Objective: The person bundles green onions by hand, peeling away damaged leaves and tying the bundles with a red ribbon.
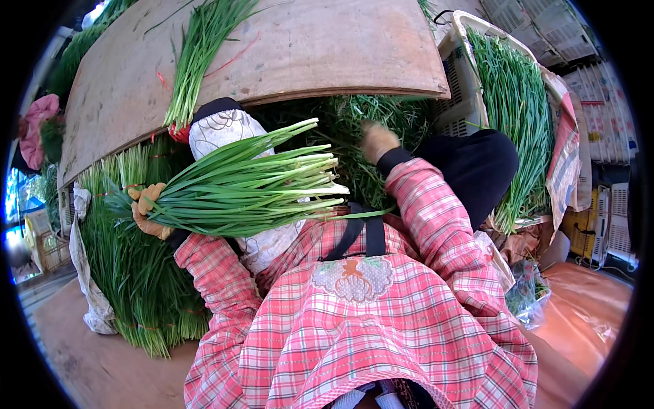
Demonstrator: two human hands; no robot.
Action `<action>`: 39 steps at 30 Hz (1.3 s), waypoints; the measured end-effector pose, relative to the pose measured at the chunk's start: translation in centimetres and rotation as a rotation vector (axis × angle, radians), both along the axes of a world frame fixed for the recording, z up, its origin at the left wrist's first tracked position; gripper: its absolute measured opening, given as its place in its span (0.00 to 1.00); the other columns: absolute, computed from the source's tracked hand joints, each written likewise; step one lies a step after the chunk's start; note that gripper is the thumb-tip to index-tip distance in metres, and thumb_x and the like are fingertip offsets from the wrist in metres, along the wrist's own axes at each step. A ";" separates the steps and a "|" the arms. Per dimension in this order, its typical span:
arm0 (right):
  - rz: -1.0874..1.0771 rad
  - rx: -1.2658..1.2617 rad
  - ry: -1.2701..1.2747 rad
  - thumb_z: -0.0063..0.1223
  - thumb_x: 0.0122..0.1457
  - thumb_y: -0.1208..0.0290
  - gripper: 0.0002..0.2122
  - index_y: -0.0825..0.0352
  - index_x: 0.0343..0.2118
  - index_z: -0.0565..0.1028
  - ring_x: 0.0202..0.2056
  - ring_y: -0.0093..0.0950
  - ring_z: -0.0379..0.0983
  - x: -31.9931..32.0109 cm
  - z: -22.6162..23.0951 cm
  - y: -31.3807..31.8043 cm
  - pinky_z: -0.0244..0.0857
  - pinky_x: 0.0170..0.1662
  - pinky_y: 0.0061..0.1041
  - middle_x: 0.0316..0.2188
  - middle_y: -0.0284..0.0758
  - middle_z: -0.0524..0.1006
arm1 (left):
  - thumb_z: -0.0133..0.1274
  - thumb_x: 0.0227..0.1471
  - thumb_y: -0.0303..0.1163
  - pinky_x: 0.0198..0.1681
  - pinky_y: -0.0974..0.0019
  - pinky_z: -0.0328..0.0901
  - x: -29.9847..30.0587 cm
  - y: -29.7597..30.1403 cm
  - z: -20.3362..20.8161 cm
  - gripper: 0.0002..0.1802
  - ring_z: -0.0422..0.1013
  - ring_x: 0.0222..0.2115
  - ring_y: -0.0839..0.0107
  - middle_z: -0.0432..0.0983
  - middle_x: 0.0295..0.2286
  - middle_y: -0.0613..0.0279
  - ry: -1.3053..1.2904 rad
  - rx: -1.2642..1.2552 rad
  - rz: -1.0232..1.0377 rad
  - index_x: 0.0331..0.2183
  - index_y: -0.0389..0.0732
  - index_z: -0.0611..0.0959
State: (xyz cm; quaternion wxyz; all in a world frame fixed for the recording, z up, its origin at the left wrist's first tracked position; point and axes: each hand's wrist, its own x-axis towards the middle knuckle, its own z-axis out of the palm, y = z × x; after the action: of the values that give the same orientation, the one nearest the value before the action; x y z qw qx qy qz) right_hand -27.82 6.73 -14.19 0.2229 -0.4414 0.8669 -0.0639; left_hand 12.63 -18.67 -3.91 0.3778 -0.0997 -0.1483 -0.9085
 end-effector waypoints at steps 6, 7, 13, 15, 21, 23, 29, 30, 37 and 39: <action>0.247 -0.226 0.182 0.45 0.47 0.77 0.18 0.57 0.42 0.76 0.36 0.42 0.74 1.5 -3.6 0.8 0.68 0.42 0.34 0.41 0.54 0.72 | 0.45 0.53 0.33 0.41 0.58 0.59 -1.0 0.2 0.0 0.12 0.65 0.30 0.73 0.64 0.22 0.71 0.046 -0.098 0.027 0.40 0.43 0.73; 0.103 -0.305 0.160 0.47 0.48 0.77 0.14 0.58 0.38 0.78 0.33 0.40 0.75 0.5 -2.0 1.0 0.69 0.39 0.33 0.38 0.51 0.74 | 0.45 0.53 0.33 0.41 0.58 0.59 -0.5 -0.4 -0.7 0.13 0.65 0.30 0.73 0.64 0.22 0.71 0.038 -0.113 0.073 0.42 0.42 0.72; -0.175 -0.715 -0.653 0.56 0.52 0.71 0.05 0.64 0.30 0.80 0.27 0.30 0.73 2.8 13.7 1.7 0.66 0.31 0.26 0.26 0.38 0.76 | 0.50 0.46 0.28 0.32 0.73 0.55 -1.5 1.4 0.6 0.10 0.57 0.21 0.81 0.63 0.17 0.77 -0.105 0.081 0.363 0.35 0.41 0.76; 0.142 -0.844 -0.597 0.57 0.51 0.70 0.05 0.65 0.29 0.79 0.29 0.30 0.73 5.6 17.1 2.0 0.65 0.34 0.25 0.26 0.38 0.76 | 0.50 0.46 0.28 0.32 0.73 0.54 -1.6 1.8 1.3 0.10 0.56 0.21 0.81 0.62 0.17 0.77 -0.076 0.070 0.388 0.35 0.41 0.75; 0.460 -0.647 0.081 0.55 0.46 0.71 0.11 0.68 0.33 0.74 0.25 0.35 0.67 10.8 15.4 0.2 0.60 0.27 0.34 0.21 0.35 0.69 | 0.49 0.48 0.29 0.33 0.70 0.53 -2.4 1.5 1.9 0.10 0.54 0.21 0.80 0.57 0.16 0.77 -0.081 -0.043 0.441 0.36 0.41 0.73; 0.588 -0.618 0.310 0.53 0.45 0.71 0.09 0.66 0.31 0.74 0.26 0.34 0.67 11.7 15.4 0.7 0.60 0.26 0.33 0.22 0.35 0.69 | 0.47 0.49 0.30 0.35 0.68 0.53 -2.8 1.6 2.3 0.12 0.53 0.21 0.78 0.55 0.16 0.76 -0.058 -0.068 0.458 0.38 0.39 0.74; 0.643 -0.679 0.036 0.51 0.45 0.73 0.07 0.65 0.29 0.74 0.26 0.34 0.70 14.7 15.8 2.9 0.65 0.27 0.31 0.25 0.37 0.72 | 0.46 0.48 0.30 0.35 0.66 0.54 -1.7 0.9 0.7 0.14 0.54 0.21 0.77 0.56 0.16 0.75 -0.175 -0.063 0.610 0.39 0.37 0.74; 0.574 -0.710 0.003 0.50 0.45 0.74 0.08 0.66 0.30 0.74 0.26 0.34 0.70 14.6 15.5 3.1 0.65 0.26 0.31 0.25 0.37 0.72 | 0.46 0.48 0.30 0.35 0.67 0.54 -2.0 1.0 0.9 0.14 0.53 0.21 0.77 0.56 0.16 0.75 -0.171 -0.050 0.629 0.39 0.37 0.74; 0.229 -0.801 0.025 0.53 0.50 0.68 0.07 0.63 0.30 0.77 0.23 0.36 0.72 11.1 16.5 1.9 0.65 0.23 0.32 0.24 0.39 0.74 | 0.44 0.51 0.31 0.36 0.69 0.54 -2.1 1.4 1.8 0.10 0.55 0.20 0.79 0.59 0.15 0.77 0.013 -0.203 0.396 0.35 0.38 0.75; 0.233 -0.626 -0.078 0.52 0.51 0.64 0.09 0.65 0.25 0.78 0.22 0.38 0.72 10.4 16.4 1.1 0.64 0.24 0.34 0.20 0.41 0.74 | 0.45 0.50 0.31 0.33 0.70 0.52 -2.7 1.5 2.0 0.07 0.54 0.19 0.81 0.58 0.14 0.78 -0.008 -0.185 0.433 0.33 0.40 0.73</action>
State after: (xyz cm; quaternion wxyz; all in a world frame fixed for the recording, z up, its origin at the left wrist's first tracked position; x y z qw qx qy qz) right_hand -17.45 7.83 2.17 0.1152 -0.5816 0.7399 -0.3177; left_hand 9.92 -17.12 -1.86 0.5523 -0.0962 -0.2505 -0.7893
